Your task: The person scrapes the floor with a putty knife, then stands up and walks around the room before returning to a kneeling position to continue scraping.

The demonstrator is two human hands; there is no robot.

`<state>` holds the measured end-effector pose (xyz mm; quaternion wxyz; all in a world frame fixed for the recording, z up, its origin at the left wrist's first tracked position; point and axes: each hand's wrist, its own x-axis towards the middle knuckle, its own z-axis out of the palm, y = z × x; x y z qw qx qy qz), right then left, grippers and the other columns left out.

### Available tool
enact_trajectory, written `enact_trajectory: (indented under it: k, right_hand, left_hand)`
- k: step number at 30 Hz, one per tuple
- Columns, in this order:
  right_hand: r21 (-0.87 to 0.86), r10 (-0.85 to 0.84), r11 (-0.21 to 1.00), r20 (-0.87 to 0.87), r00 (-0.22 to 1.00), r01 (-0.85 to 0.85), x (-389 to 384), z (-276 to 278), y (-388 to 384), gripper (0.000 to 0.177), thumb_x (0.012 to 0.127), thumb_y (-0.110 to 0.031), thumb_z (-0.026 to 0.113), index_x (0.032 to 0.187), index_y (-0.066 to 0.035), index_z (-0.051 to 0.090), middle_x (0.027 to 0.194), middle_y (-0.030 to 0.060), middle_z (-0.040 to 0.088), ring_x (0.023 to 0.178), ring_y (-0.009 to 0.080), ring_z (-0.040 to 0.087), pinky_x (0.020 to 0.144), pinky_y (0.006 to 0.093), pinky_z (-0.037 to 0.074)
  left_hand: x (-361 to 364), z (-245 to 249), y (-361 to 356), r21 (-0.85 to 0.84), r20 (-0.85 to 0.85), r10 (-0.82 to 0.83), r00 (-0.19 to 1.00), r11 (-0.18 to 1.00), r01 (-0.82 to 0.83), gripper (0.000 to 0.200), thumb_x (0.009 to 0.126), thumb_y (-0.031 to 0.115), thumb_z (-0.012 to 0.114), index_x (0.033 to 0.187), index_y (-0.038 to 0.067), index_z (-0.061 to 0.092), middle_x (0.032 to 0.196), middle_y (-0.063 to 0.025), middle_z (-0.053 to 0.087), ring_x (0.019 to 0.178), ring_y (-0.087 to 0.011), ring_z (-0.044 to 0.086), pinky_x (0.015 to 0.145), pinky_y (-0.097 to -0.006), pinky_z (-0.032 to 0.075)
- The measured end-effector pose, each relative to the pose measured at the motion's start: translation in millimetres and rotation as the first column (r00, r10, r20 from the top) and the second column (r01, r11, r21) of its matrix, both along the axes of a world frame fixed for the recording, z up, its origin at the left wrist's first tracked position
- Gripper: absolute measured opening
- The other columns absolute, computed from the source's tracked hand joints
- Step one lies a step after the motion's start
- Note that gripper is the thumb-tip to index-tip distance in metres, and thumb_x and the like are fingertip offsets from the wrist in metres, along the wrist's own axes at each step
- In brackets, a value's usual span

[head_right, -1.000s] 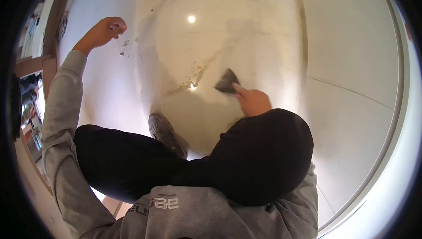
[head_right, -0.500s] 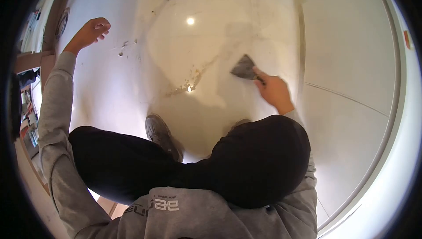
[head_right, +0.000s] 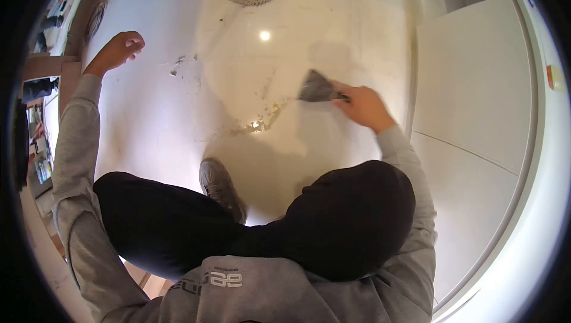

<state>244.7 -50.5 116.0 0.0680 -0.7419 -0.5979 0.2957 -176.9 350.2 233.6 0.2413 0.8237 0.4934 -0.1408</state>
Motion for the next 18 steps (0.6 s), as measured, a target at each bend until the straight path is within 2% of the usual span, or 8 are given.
enact_trajectory:
  k: [3,5,9,10,12,13,15,18]
  right_hand:
    - [-0.076,-0.153,0.985,0.039,0.987,0.156,76,-2,-37,0.045,0.086,-0.034,0.067,0.129,-0.021,0.062,0.103,0.0137,0.071,0.094,0.0334,0.066,0.084,0.0407,0.051]
    - [-0.047,-0.151,0.987,0.024,0.988,0.152,94,-26,-46,0.045,0.085,-0.034,0.068,0.128,-0.021,0.063,0.103,0.0138,0.071,0.094,0.0334,0.066,0.084,0.0399,0.051]
    - [-0.053,-0.085,0.995,-0.106,0.991,0.08,51,-56,2,0.046,0.086,-0.034,0.066,0.129,-0.02,0.061,0.105,0.0145,0.07,0.096,0.0332,0.066,0.084,0.0394,0.051]
    - [0.011,-0.019,1.0,-0.119,0.993,0.021,27,-59,19,0.047,0.087,-0.035,0.065,0.13,-0.02,0.061,0.105,0.0146,0.07,0.096,0.0335,0.066,0.084,0.0398,0.051]
    - [0.086,0.059,0.995,-0.078,0.995,-0.053,-20,-57,49,0.047,0.088,-0.037,0.062,0.132,-0.021,0.059,0.104,0.0131,0.07,0.095,0.033,0.066,0.083,0.0404,0.051]
    - [-0.019,0.155,0.988,0.099,0.983,-0.154,-36,-55,57,0.046,0.089,-0.038,0.06,0.132,-0.021,0.059,0.103,0.0114,0.071,0.094,0.0315,0.066,0.082,0.0407,0.051]
    - [-0.064,0.169,0.984,0.091,0.981,-0.164,-43,-29,51,0.046,0.088,-0.038,0.062,0.13,-0.021,0.06,0.102,0.0124,0.071,0.094,0.0322,0.066,0.083,0.0411,0.051]
    - [0.027,-0.089,0.995,-0.097,0.991,0.092,0,1,13,0.044,0.087,-0.037,0.064,0.127,-0.019,0.062,0.101,0.0143,0.071,0.092,0.0335,0.066,0.083,0.0412,0.052]
  left_hand:
    - [-23,-5,13,0.024,-0.097,-0.061,0.993,0.998,0.064,0.024,0.091,0.027,0.061,0.095,0.003,0.065,0.086,-0.0128,0.066,0.079,-0.0218,0.066,0.07,-0.0355,0.051]
    - [-42,-16,25,0.098,-0.357,-0.268,0.895,0.942,0.321,0.024,0.089,0.026,0.064,0.096,0.003,0.067,0.09,-0.0154,0.067,0.086,-0.0265,0.065,0.077,-0.0387,0.052]
    - [-24,-17,22,0.135,-0.247,-0.275,0.929,0.94,0.314,0.024,0.088,0.025,0.065,0.097,0.003,0.068,0.099,-0.0176,0.067,0.083,-0.028,0.066,0.079,-0.0397,0.052]
    - [-3,-6,10,0.062,-0.216,-0.148,0.965,0.984,0.165,0.025,0.09,0.027,0.063,0.102,0.006,0.068,0.102,-0.0146,0.067,0.091,-0.0271,0.065,0.083,-0.039,0.051]
    - [22,8,-8,0.029,-0.148,-0.11,0.983,0.993,0.115,0.025,0.09,0.027,0.062,0.102,0.005,0.067,0.097,-0.0141,0.067,0.084,-0.0248,0.065,0.078,-0.0377,0.051]
    - [28,10,-11,-0.018,-0.08,-0.067,0.995,0.998,0.066,0.025,0.091,0.027,0.062,0.102,0.005,0.067,0.092,-0.0136,0.067,0.077,-0.0225,0.066,0.074,-0.0364,0.051]
    - [23,2,-2,-0.003,-0.025,-0.107,0.994,0.994,0.107,0.026,0.092,0.028,0.062,0.101,0.004,0.066,0.085,-0.0123,0.066,0.068,-0.0193,0.064,0.068,-0.0345,0.05]
    - [9,-6,8,0.03,-0.053,-0.073,0.996,0.997,0.074,0.02,0.091,0.023,0.062,0.097,0.004,0.065,0.086,-0.012,0.067,0.067,-0.0194,0.064,0.064,-0.0339,0.05]
